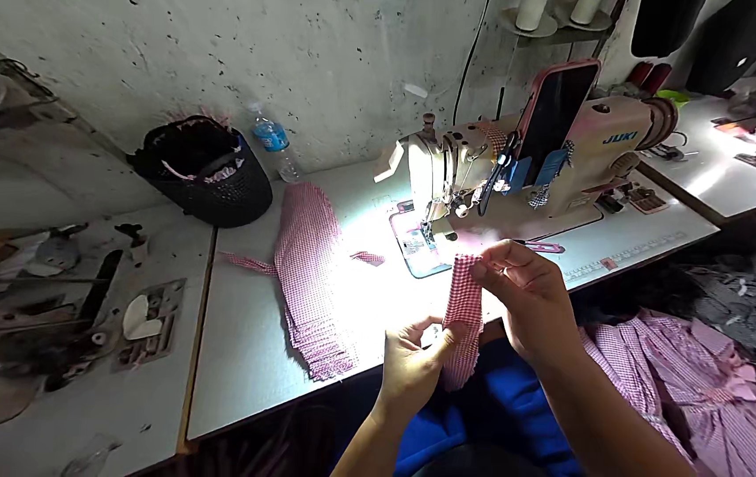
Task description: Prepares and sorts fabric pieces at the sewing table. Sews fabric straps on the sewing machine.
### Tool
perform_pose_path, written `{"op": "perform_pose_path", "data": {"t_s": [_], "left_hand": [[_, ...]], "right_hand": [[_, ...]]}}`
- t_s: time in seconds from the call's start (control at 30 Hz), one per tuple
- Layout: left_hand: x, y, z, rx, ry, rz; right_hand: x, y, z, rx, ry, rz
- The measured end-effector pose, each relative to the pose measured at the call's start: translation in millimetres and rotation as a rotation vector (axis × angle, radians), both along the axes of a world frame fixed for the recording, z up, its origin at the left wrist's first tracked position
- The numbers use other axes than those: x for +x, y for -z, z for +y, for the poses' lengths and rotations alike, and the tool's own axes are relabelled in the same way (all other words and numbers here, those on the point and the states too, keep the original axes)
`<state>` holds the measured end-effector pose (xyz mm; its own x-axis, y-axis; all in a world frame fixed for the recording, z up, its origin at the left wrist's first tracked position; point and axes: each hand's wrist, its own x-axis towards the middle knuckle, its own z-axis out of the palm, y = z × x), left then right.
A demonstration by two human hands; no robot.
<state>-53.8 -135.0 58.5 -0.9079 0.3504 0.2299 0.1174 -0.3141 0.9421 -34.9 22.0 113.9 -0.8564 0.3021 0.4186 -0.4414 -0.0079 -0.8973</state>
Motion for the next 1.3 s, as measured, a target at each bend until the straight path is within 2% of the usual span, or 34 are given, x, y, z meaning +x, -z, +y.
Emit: {"op": "perform_pose_path", "data": {"t_s": [0.27, 0.43, 0.53, 0.6, 0.67, 0.7, 0.8, 0.83, 0.87, 0.93, 1.0, 1.13, 1.3], "left_hand": [[-2, 3, -5, 0.048, 0.068, -0.196], [10, 34, -15, -0.057, 0.17, -0.421], [22, 65, -21, -0.195, 0.185, -0.431], [24, 75, -32, -0.568, 0.227, -0.254], [22, 58, -39, -1.015, 0.205, -0.009], [20, 49, -39, -1.111, 0.123, 0.138], [-10, 36, -28, -1.113, -0.211, 0.654], [-27, 34, -22, -1.084, -0.244, 0.783], [-46, 32, -17, -1.085, -0.195, 0.857], [-86, 38, -11, -1.088, 0.041, 0.891], [-117, 50, -6, -1.095, 0.156, 0.982], [-141, 57, 0, -1.186, 0.158, 1.111], [-153, 49, 5, -1.292, 0.237, 1.027]], "right_hand": [[-13, 5, 0, -0.064, -0.004, -0.11], [-43, 28, 15, 0.078, 0.067, -0.29], [-69, 62, 25, 0.126, 0.031, -0.389], [-85, 83, 28, 0.21, 0.037, -0.419], [-96, 97, 29, 0.304, 0.059, -0.43], [-99, 100, 29, 0.331, 0.07, -0.443], [-108, 104, 29, 0.41, 0.098, -0.471], [-110, 105, 29, 0.444, 0.107, -0.476], [-113, 105, 28, 0.466, 0.115, -0.48], [-118, 102, 26, 0.491, 0.12, -0.491], [-125, 101, 26, 0.55, 0.134, -0.506], [-139, 97, 30, 0.702, 0.134, -0.644], [-150, 100, 28, 0.763, 0.209, -0.625]]}}
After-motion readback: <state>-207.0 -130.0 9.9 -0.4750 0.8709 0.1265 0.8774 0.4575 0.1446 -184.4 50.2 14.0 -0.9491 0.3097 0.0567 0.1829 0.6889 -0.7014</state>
